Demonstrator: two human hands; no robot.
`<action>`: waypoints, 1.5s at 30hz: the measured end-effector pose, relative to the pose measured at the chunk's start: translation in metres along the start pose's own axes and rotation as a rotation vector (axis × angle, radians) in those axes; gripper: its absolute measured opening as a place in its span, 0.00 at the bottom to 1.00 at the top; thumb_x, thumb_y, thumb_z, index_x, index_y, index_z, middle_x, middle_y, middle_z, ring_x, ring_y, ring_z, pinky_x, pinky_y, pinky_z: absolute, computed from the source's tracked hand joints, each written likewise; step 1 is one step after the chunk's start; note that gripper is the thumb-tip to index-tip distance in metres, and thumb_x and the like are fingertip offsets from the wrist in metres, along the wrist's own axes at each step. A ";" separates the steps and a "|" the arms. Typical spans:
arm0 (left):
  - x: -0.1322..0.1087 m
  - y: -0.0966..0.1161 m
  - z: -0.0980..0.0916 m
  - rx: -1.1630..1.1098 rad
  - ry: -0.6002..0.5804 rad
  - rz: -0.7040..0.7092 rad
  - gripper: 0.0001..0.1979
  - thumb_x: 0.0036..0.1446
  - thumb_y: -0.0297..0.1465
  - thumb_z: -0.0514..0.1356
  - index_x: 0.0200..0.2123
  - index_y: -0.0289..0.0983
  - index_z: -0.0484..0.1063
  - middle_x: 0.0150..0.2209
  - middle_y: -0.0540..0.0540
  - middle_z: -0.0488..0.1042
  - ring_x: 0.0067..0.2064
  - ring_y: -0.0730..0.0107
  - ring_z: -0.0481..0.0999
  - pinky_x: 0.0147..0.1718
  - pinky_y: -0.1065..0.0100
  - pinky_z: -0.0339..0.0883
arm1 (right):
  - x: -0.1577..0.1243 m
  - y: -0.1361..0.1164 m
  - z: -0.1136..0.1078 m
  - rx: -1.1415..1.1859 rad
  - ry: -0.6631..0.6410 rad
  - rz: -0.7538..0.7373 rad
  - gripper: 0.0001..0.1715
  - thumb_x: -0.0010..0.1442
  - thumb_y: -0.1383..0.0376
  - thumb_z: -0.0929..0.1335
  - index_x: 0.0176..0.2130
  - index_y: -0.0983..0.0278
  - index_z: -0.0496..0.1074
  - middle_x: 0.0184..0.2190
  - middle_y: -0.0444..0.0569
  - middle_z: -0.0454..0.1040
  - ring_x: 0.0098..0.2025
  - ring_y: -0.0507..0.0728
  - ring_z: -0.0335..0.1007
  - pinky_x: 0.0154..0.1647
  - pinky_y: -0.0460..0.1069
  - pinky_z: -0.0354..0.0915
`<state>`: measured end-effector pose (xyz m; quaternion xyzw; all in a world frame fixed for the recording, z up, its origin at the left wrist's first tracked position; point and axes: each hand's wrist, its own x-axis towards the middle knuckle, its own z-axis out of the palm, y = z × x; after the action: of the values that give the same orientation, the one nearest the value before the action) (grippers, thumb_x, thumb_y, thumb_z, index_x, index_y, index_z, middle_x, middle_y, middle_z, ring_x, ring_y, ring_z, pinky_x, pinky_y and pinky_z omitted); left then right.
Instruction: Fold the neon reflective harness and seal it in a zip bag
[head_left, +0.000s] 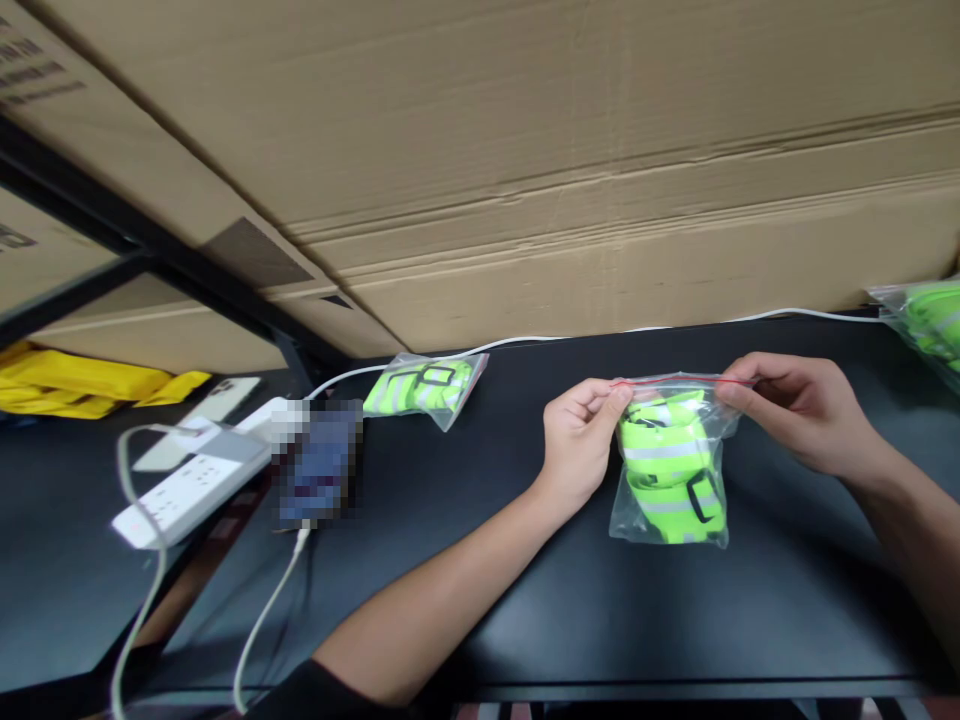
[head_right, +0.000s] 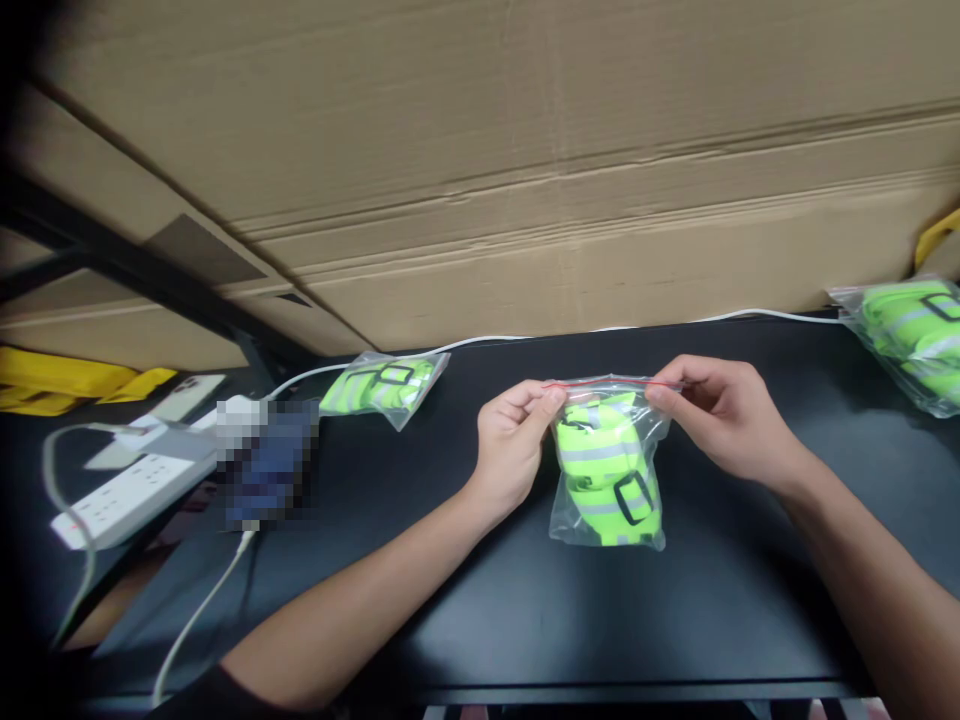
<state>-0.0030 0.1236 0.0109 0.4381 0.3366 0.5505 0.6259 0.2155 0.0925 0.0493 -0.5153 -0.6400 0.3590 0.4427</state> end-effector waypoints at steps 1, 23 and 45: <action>0.000 0.000 0.000 0.003 -0.004 0.001 0.13 0.52 0.40 0.72 0.31 0.36 0.78 0.34 0.43 0.84 0.37 0.61 0.85 0.37 0.64 0.77 | 0.000 0.000 -0.001 0.008 0.005 0.003 0.13 0.60 0.54 0.73 0.31 0.61 0.77 0.26 0.46 0.76 0.28 0.52 0.69 0.28 0.48 0.67; -0.013 0.020 0.014 0.259 -0.266 -0.036 0.11 0.54 0.38 0.69 0.33 0.35 0.83 0.30 0.43 0.82 0.30 0.65 0.80 0.28 0.68 0.71 | -0.012 -0.021 0.011 -0.264 -0.147 -0.173 0.10 0.64 0.55 0.69 0.35 0.57 0.75 0.32 0.49 0.76 0.31 0.57 0.70 0.30 0.51 0.65; 0.012 0.000 -0.012 -0.017 -0.157 -0.135 0.09 0.51 0.35 0.72 0.31 0.36 0.80 0.30 0.47 0.82 0.31 0.72 0.79 0.37 0.70 0.72 | 0.000 0.003 -0.017 -0.045 -0.107 0.040 0.15 0.60 0.53 0.72 0.29 0.60 0.76 0.22 0.45 0.71 0.25 0.51 0.64 0.25 0.46 0.62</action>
<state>-0.0121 0.1373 0.0070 0.4508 0.3105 0.4741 0.6896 0.2325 0.0937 0.0524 -0.5176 -0.6604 0.3804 0.3889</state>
